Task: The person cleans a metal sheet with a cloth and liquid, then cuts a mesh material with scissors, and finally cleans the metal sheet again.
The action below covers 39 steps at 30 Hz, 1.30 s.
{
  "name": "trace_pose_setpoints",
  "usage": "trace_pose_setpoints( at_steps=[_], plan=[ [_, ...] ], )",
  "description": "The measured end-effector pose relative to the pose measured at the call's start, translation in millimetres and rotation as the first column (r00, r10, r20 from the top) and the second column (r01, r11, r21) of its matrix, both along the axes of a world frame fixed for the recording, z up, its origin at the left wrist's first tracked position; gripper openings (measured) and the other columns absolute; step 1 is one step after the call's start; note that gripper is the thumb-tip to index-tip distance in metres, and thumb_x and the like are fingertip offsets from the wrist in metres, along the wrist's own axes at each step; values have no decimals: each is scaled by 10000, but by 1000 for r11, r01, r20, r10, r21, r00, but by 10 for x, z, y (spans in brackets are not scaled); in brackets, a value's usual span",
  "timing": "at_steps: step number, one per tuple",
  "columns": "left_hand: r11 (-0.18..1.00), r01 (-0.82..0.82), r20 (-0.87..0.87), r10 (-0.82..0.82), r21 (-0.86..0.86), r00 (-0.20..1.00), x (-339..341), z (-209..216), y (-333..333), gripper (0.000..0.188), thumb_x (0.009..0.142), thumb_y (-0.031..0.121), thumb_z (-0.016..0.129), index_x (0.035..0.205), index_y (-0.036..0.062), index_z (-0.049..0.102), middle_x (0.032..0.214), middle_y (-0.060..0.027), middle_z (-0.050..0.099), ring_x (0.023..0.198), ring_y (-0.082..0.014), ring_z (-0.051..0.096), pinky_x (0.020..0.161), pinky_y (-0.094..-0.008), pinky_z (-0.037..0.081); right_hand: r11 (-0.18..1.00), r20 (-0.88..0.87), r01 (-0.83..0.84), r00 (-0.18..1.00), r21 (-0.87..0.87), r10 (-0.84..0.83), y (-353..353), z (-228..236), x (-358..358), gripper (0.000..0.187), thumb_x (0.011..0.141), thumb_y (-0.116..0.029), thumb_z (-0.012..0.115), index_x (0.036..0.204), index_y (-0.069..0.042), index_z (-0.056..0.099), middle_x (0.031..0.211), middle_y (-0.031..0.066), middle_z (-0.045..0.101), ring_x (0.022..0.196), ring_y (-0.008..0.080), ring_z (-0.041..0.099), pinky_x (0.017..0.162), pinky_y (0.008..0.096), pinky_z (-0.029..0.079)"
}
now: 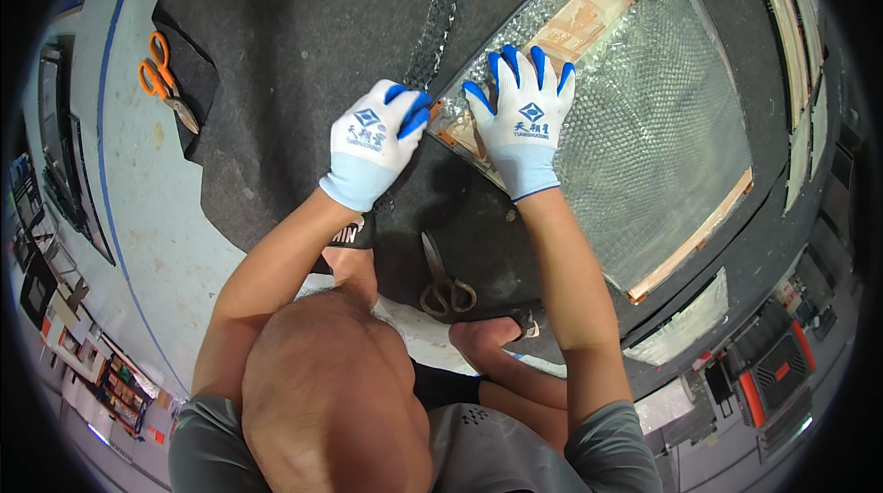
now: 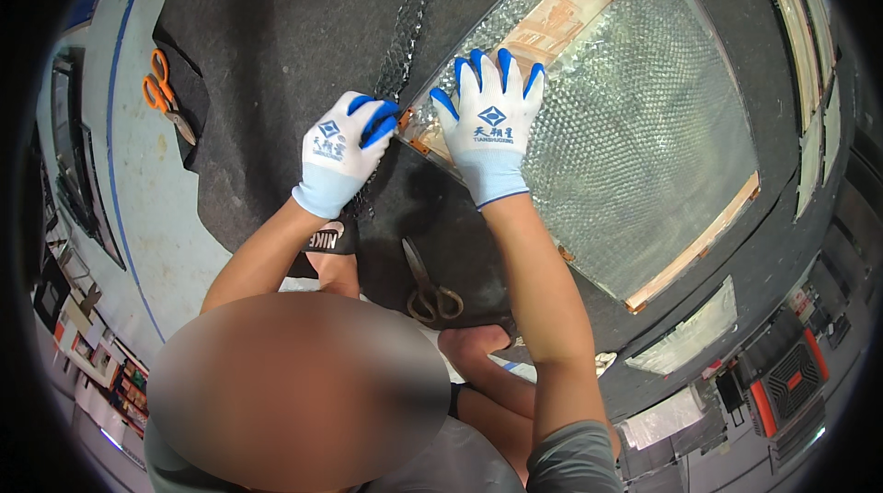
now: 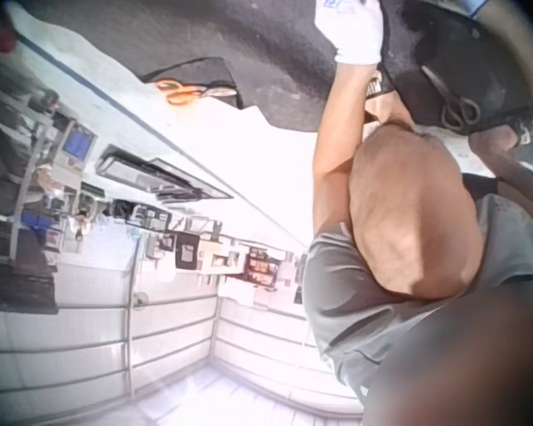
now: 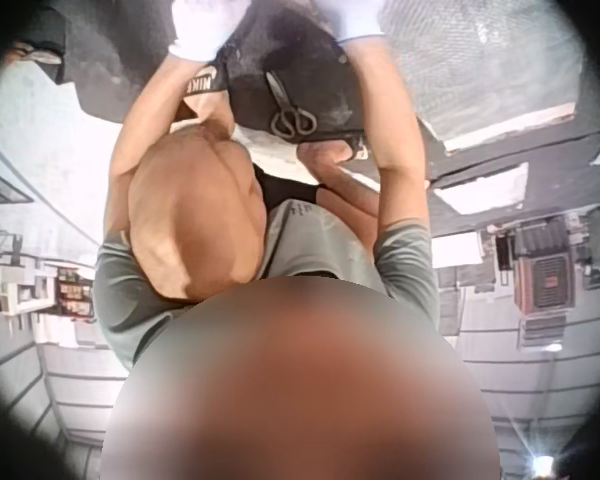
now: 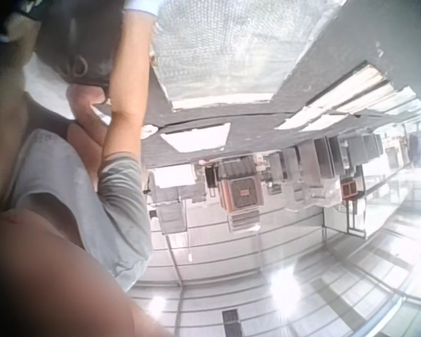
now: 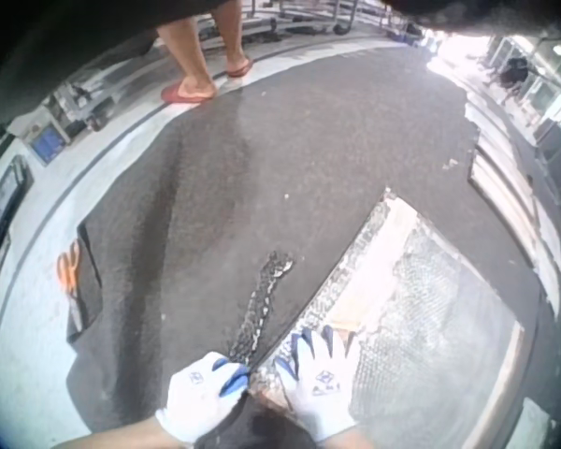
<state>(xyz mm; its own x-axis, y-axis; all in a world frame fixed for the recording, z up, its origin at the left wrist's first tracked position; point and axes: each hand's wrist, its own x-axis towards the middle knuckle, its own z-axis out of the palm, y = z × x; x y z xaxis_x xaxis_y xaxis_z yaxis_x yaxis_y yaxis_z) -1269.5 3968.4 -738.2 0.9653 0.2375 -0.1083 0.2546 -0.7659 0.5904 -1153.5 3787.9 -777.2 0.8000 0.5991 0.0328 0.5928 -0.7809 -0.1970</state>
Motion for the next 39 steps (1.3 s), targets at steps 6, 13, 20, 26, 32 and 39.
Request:
trace_pose_setpoints(
  at_steps=[6,13,20,26,32,39],
  plan=[
    [971,187,4,-190,148,982,-7,-1,-202,375,906,270,779,1266,173,735,1128,-81,654,910,-292,675,781,-424,572,994,-13,78,997,-76,-79,68,-18,-116,577,943,-497,735,1383,-127,686,1485,87,621,1465,396,471,1260,685,186],
    [984,107,12,-110,141,994,21,-89,-311,291,905,251,770,1179,158,743,1081,-63,665,899,-281,669,796,-419,553,999,-28,47,998,-24,-48,58,37,-63,603,939,-510,729,1400,-125,683,1527,95,593,1502,406,429,1269,683,165],
    [970,135,114,-160,201,981,169,-241,-185,225,881,212,765,1099,162,736,1077,-40,681,913,-276,663,800,-416,523,996,-17,89,996,-2,-89,86,17,-16,601,936,-507,730,1404,-133,683,1517,98,597,1491,409,433,1266,687,170],
    [927,208,25,-227,311,974,52,-128,-198,236,877,212,760,1105,160,727,1141,-42,658,964,-262,638,837,-423,511,995,-28,88,996,-51,-89,93,-8,-75,630,940,-529,718,1426,-131,665,1525,97,591,1499,407,426,1259,692,175],
    [919,288,26,-305,269,952,12,-103,-209,387,888,212,758,1269,148,731,1301,-58,683,1139,-273,648,948,-432,495,993,-43,72,996,-92,-76,136,6,-91,619,967,-511,688,1458,-138,639,1556,97,567,1509,408,413,1265,704,158],
    [855,399,48,-437,332,898,86,-139,-126,390,873,227,759,1253,144,736,1311,-49,697,1112,-279,647,951,-439,493,998,-3,18,1000,-65,-19,13,65,90,480,971,-424,688,1359,-142,706,1479,73,631,1485,391,447,1261,706,177]
  ],
)
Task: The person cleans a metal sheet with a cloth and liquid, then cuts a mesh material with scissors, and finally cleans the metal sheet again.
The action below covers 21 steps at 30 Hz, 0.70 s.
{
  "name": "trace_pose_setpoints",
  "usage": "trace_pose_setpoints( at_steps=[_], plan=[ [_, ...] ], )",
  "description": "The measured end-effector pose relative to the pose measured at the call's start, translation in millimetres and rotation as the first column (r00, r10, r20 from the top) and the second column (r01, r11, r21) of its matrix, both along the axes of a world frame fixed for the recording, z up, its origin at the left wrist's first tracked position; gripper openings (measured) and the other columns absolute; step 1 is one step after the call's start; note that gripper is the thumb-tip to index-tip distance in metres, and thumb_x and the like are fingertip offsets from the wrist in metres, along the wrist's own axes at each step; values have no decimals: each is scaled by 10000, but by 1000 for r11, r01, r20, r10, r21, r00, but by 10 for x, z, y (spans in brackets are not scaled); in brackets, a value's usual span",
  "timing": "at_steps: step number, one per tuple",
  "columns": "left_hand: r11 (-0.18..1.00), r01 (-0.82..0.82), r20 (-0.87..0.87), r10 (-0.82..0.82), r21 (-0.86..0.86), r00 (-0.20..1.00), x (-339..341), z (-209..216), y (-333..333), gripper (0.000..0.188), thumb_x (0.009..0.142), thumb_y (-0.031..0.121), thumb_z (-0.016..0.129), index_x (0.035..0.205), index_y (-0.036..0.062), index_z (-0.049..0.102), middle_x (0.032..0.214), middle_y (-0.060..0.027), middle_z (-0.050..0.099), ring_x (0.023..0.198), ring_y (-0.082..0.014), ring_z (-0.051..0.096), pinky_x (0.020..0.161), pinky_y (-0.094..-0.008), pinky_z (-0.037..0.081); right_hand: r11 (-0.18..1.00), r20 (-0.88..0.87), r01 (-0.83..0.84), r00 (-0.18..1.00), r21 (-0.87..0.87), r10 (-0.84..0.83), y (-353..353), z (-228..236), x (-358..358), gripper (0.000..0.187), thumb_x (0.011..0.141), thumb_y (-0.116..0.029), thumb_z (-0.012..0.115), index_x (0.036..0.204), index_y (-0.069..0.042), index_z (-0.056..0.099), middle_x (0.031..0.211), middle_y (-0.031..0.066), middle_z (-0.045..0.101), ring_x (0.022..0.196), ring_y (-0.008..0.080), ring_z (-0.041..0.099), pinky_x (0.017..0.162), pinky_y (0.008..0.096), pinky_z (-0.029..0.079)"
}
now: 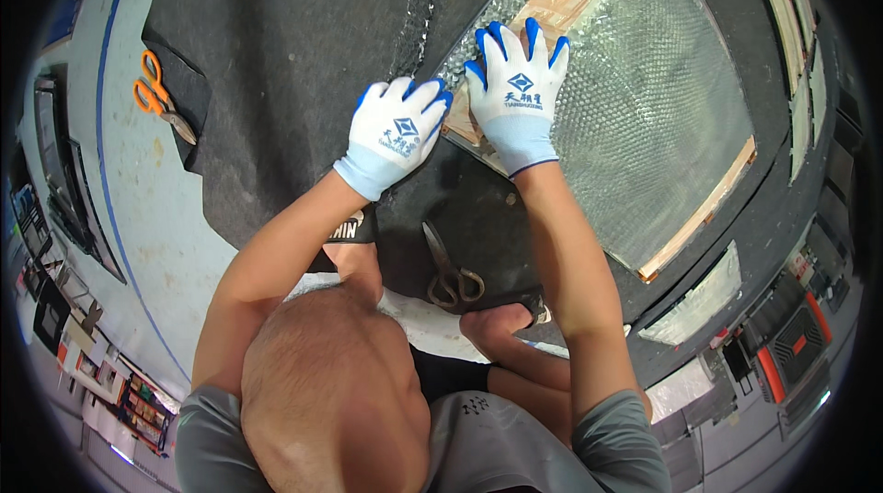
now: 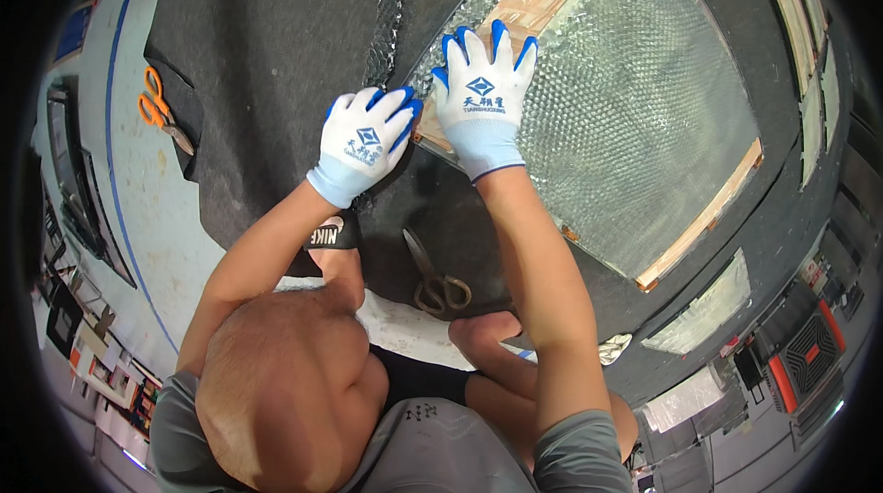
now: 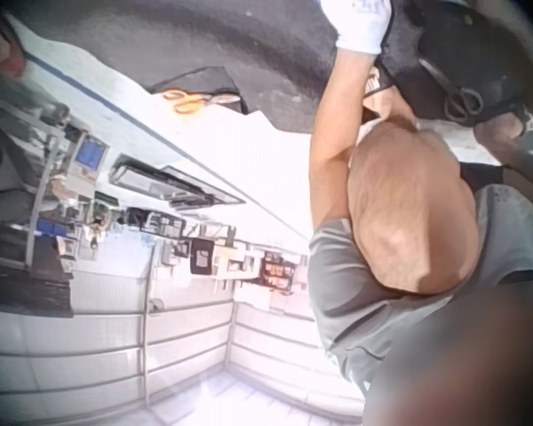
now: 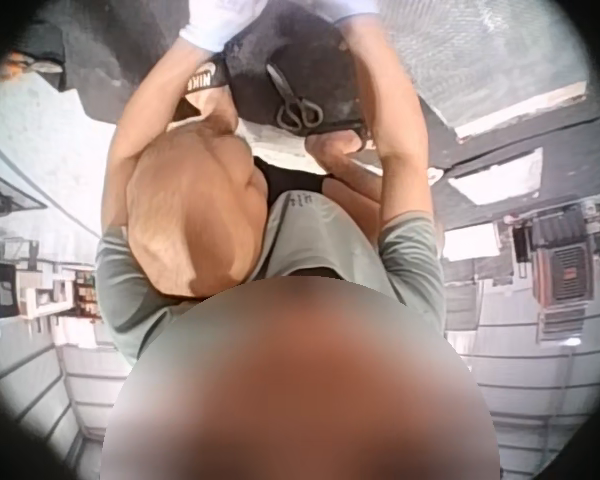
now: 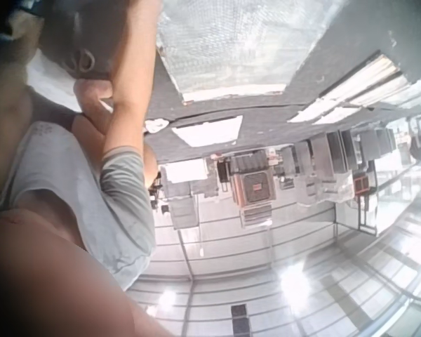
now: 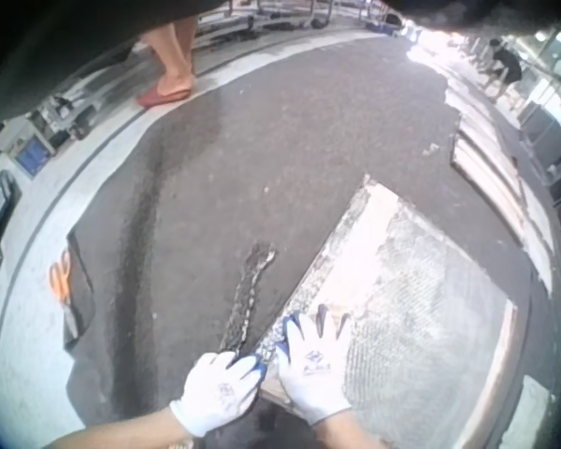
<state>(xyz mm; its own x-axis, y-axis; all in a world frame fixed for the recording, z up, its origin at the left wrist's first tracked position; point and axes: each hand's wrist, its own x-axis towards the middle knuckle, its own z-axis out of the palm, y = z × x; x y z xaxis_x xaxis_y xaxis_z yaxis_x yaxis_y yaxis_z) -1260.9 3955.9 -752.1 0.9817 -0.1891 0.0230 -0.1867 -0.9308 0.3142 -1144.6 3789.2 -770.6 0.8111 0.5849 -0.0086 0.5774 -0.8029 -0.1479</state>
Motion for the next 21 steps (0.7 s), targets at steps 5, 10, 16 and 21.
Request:
trace_pose_setpoints(
  at_steps=[5,10,16,21],
  plan=[
    [999,-26,9,26,-42,1000,-18,-3,5,377,893,239,746,1250,119,734,1298,-50,704,1115,-271,643,975,-446,479,998,22,24,999,65,-25,-9,6,-44,403,985,-311,662,1346,-138,710,1467,60,636,1480,383,453,1262,694,189],
    [995,-43,-40,40,-90,998,-12,69,19,379,881,222,753,1244,116,736,1304,-57,710,1111,-288,651,974,-453,481,998,-16,14,1000,57,-14,9,1,-123,375,972,-274,671,1317,-137,720,1423,64,652,1448,374,489,1254,689,212],
    [918,-346,33,359,-192,933,216,80,265,341,896,245,788,1182,80,707,1149,-134,694,1032,-347,675,901,-457,522,990,-11,19,1000,141,-18,18,-11,-112,377,965,-273,687,1294,-91,717,1388,82,661,1419,357,513,1248,689,224],
    [872,-490,-200,478,-11,855,411,-68,387,485,823,333,883,1142,33,677,1121,-169,652,1010,-357,705,870,-440,571,945,1,124,992,303,-130,186,44,39,382,930,-260,733,1276,-100,715,1328,113,687,1316,335,580,1192,589,330]
  ],
)
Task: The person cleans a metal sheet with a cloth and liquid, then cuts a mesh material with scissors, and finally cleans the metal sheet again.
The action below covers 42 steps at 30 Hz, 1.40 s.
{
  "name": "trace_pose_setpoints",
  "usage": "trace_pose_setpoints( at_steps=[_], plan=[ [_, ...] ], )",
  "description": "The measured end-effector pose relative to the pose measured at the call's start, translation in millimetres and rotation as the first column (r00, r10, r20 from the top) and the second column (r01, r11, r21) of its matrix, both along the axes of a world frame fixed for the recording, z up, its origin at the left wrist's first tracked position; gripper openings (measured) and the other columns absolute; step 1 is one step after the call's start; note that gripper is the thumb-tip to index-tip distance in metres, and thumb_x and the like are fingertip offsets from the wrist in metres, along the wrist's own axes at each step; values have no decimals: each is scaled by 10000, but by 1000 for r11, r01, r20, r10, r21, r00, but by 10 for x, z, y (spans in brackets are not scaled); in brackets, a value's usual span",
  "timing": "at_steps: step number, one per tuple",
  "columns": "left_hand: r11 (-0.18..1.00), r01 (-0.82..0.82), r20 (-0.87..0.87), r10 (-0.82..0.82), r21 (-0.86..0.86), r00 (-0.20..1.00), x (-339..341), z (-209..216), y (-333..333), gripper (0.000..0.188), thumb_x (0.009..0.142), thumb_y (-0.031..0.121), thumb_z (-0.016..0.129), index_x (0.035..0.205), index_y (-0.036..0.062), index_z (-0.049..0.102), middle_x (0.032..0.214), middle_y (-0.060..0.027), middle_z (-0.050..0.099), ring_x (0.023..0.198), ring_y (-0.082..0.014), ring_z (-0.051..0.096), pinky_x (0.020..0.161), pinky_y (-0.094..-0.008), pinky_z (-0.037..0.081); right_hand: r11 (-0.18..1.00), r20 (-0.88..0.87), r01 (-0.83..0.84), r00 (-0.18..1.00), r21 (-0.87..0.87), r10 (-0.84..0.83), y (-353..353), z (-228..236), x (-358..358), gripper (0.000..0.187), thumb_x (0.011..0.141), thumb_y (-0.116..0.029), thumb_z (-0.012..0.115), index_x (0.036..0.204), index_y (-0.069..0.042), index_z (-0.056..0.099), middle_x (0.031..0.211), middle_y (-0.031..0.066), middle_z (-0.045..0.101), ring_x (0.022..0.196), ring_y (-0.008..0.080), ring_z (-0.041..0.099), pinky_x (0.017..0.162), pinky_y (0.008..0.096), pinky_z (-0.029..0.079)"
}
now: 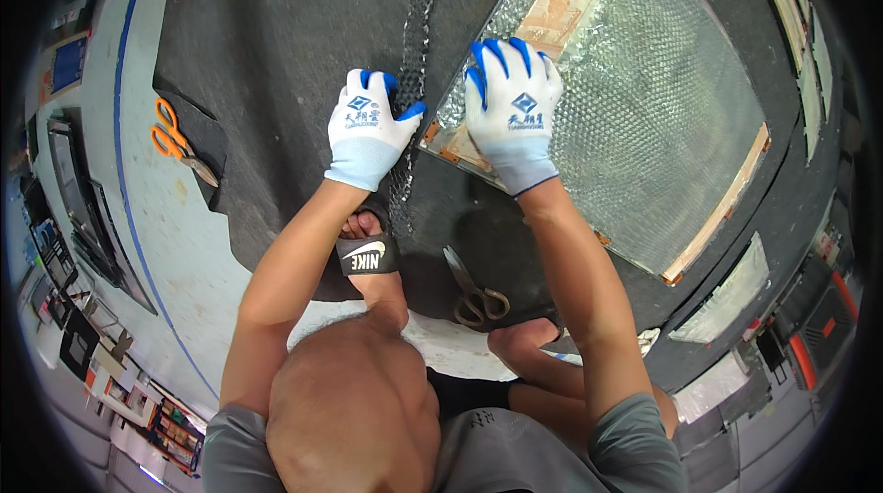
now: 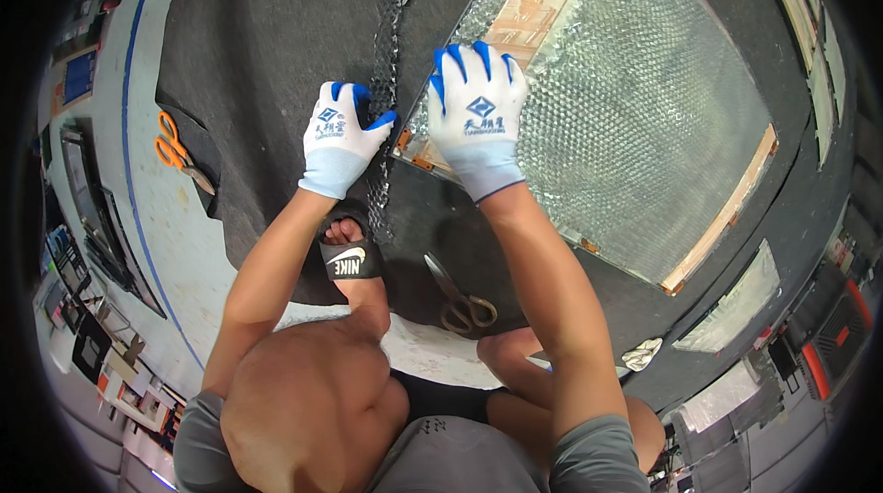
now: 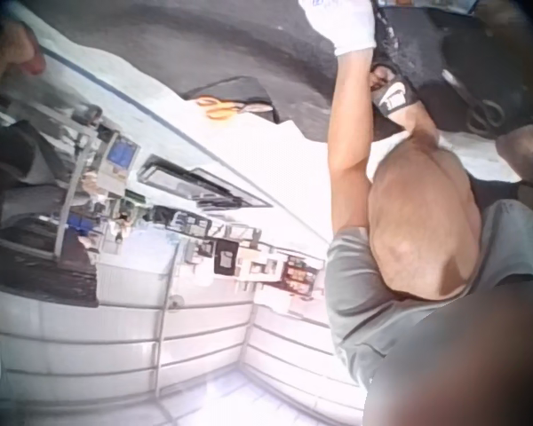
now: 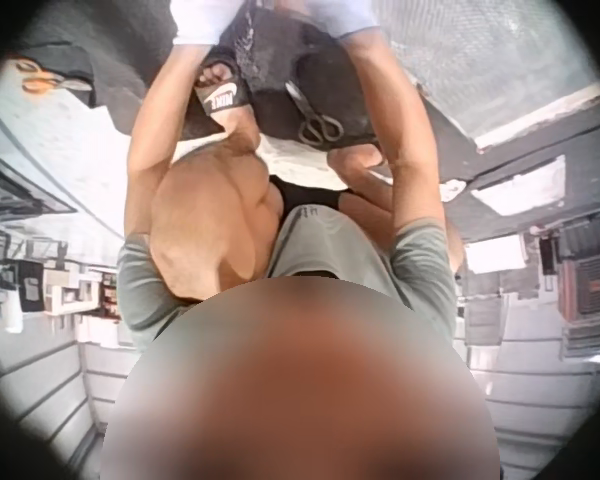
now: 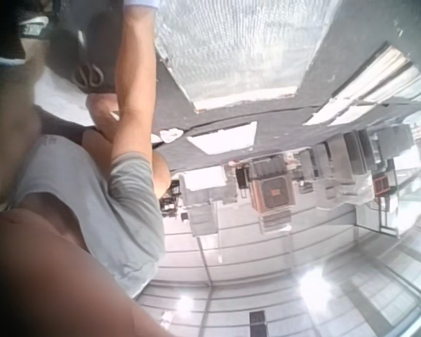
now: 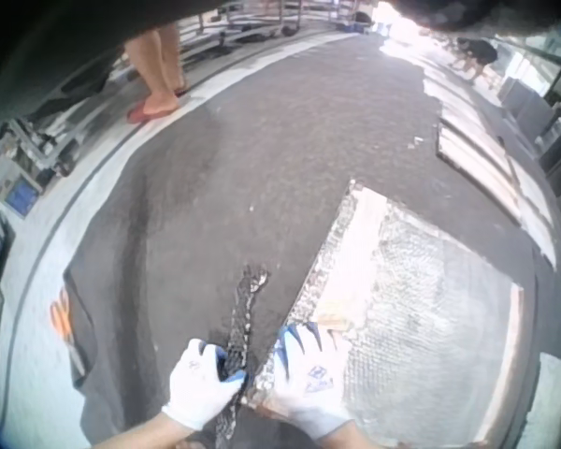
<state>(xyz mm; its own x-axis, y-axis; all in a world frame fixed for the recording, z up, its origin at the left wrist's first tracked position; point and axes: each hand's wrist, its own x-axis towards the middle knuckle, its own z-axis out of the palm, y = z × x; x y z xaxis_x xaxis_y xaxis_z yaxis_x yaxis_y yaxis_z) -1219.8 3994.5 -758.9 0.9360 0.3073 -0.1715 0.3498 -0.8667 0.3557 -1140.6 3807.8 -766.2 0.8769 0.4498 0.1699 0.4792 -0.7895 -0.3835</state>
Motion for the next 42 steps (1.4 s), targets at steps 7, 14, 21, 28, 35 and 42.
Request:
trace_pose_setpoints(
  at_steps=[7,14,21,28,35,42],
  plan=[
    [670,-105,-167,-29,-735,985,96,377,259,309,879,63,800,1131,18,626,961,-10,648,864,-81,568,776,-287,512,799,-696,402,717,447,29,489,187,1109,789,860,-428,856,1373,120,614,1120,265,767,1069,345,759,958,426,594],
    [167,-288,-331,-547,-943,769,458,639,-84,485,920,204,762,1311,-37,609,964,-93,735,817,-138,667,778,-295,547,473,-844,722,529,505,91,-962,1275,1191,421,949,-181,819,1315,4,720,1071,109,785,906,159,746,793,311,643],
    [183,-327,-346,-752,-927,561,905,968,-603,521,961,307,786,1309,-38,607,950,-142,757,824,-216,742,727,-323,584,415,-808,868,440,272,-392,-3457,2488,509,682,992,-210,784,1602,-115,494,1218,51,721,1045,145,735,975,351,628],
    [431,203,-218,-744,-879,632,1993,1204,-1946,335,983,116,741,1273,-29,654,1010,-54,721,803,-111,662,743,-277,562,134,-841,919,393,370,-372,-5603,2097,-1342,477,996,-203,779,1426,-39,656,1187,26,725,1079,133,699,965,314,588],
    [438,360,-104,-741,-824,664,3003,1116,-4212,346,996,113,747,1313,-13,688,1030,-16,714,880,-124,687,834,-294,594,-261,-892,861,377,437,-248,-6341,1031,-2681,521,1000,-139,747,1467,28,585,1184,71,710,1040,174,703,938,368,606],
    [384,207,-140,-702,-900,698,4067,342,-6025,382,1035,112,692,1408,31,663,1264,-41,747,1108,-177,719,992,-356,587,-552,-932,754,236,355,-276,-5939,164,-3021,343,995,-29,667,1323,70,656,1137,124,744,977,186,722,895,344,600]
  ],
)
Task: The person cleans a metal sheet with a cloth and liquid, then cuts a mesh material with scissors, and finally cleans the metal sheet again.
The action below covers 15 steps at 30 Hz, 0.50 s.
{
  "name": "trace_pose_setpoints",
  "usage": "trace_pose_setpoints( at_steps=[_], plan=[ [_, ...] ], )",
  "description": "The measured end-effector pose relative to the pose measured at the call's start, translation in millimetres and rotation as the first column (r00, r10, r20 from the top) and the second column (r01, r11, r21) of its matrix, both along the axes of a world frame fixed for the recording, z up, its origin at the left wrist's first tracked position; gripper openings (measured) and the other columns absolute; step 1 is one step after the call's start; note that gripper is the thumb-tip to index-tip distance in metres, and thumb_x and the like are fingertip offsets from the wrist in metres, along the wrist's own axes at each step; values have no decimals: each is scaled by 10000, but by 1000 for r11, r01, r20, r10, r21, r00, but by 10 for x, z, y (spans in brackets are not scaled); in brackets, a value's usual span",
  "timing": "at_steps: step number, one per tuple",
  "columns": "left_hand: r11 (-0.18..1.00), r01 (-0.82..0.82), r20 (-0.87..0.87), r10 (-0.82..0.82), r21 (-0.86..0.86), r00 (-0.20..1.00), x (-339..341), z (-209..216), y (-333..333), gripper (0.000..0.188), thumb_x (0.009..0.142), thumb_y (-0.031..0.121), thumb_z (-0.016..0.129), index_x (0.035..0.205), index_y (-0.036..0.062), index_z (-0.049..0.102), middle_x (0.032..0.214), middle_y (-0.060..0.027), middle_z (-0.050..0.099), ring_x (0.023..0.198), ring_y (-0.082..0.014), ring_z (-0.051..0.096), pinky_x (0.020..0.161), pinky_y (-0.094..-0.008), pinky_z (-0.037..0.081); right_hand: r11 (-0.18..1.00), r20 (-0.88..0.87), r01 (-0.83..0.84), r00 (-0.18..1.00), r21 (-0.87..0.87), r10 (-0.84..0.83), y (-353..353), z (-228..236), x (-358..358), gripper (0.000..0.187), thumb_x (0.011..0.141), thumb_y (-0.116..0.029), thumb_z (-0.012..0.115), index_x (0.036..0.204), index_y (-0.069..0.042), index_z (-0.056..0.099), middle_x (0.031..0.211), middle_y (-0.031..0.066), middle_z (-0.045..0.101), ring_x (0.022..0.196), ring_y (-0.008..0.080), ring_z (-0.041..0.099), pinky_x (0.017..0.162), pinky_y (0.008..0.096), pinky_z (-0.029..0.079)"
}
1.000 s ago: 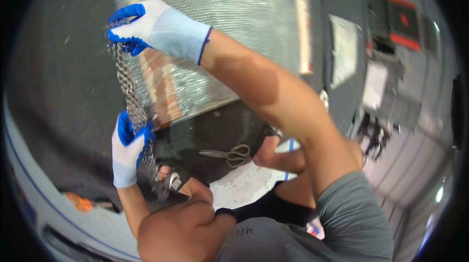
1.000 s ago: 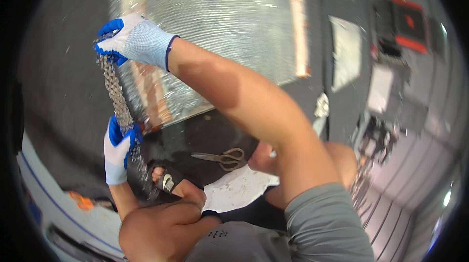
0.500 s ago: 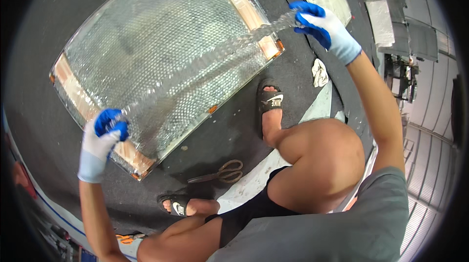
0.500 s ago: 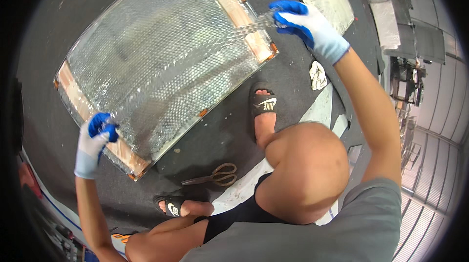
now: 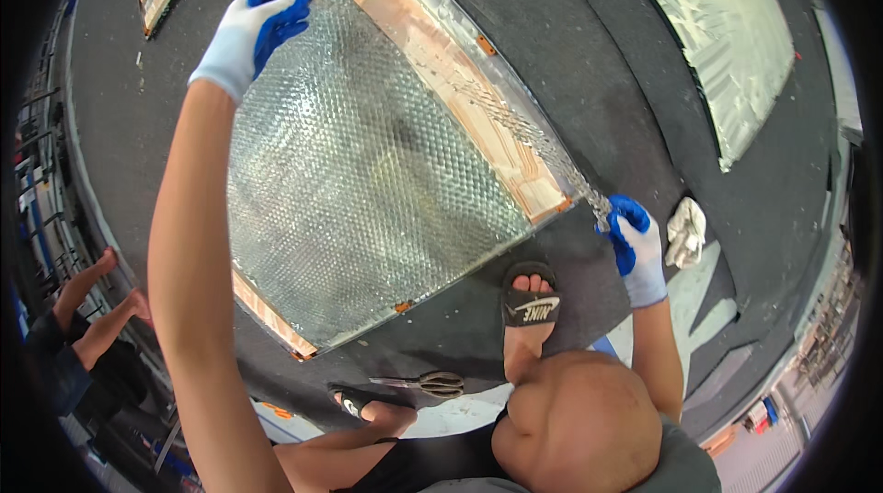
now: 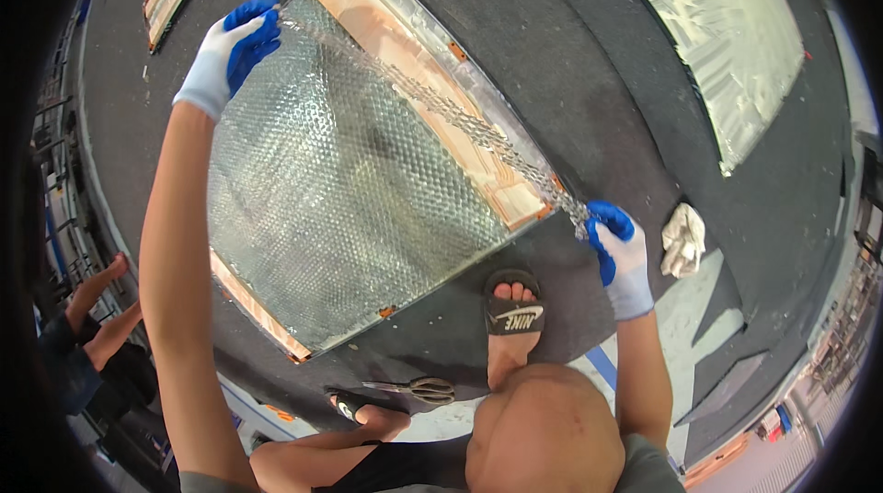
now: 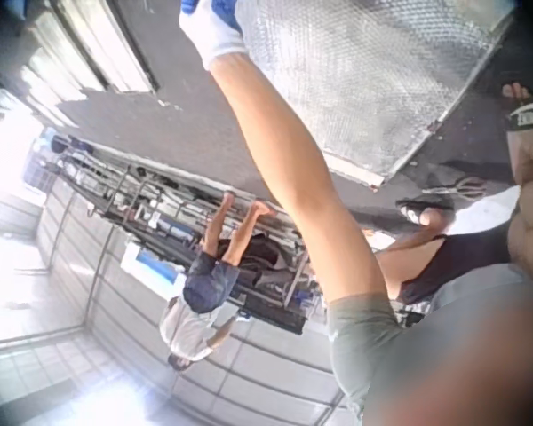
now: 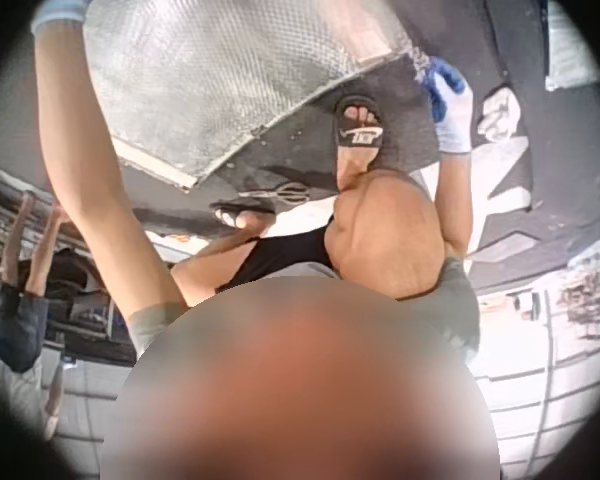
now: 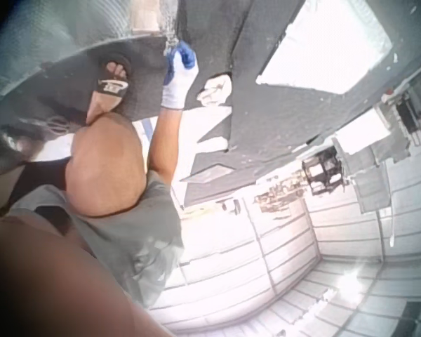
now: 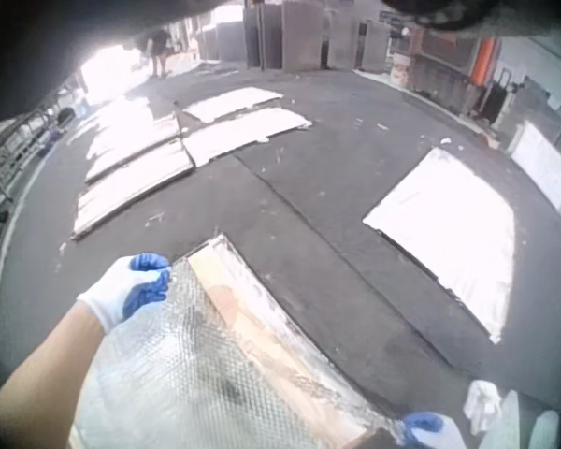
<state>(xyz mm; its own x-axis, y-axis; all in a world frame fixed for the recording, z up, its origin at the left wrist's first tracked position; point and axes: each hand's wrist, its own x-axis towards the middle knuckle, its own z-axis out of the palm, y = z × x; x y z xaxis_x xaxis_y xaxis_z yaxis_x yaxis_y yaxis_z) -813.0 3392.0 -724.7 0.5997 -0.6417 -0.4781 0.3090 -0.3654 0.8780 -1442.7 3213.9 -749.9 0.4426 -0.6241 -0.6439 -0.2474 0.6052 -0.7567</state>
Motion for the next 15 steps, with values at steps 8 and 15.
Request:
trace_pose_setpoints(
  at_steps=[8,15],
  plan=[
    [960,57,481,-188,274,856,289,-745,-1228,278,991,110,724,1263,127,782,1098,15,790,975,-97,713,889,-272,579,995,-59,-6,998,-103,-1,209,37,687,376,972,-5,703,1337,82,671,1125,61,728,963,94,662,867,260,555],
    [839,-34,792,-499,544,351,213,-908,-1478,289,953,288,752,1217,178,800,1102,-89,817,1027,-275,765,941,-396,584,978,-136,-146,983,-150,126,72,120,1009,377,959,-32,708,1319,78,681,1101,33,677,940,75,632,832,243,523]
  ],
)
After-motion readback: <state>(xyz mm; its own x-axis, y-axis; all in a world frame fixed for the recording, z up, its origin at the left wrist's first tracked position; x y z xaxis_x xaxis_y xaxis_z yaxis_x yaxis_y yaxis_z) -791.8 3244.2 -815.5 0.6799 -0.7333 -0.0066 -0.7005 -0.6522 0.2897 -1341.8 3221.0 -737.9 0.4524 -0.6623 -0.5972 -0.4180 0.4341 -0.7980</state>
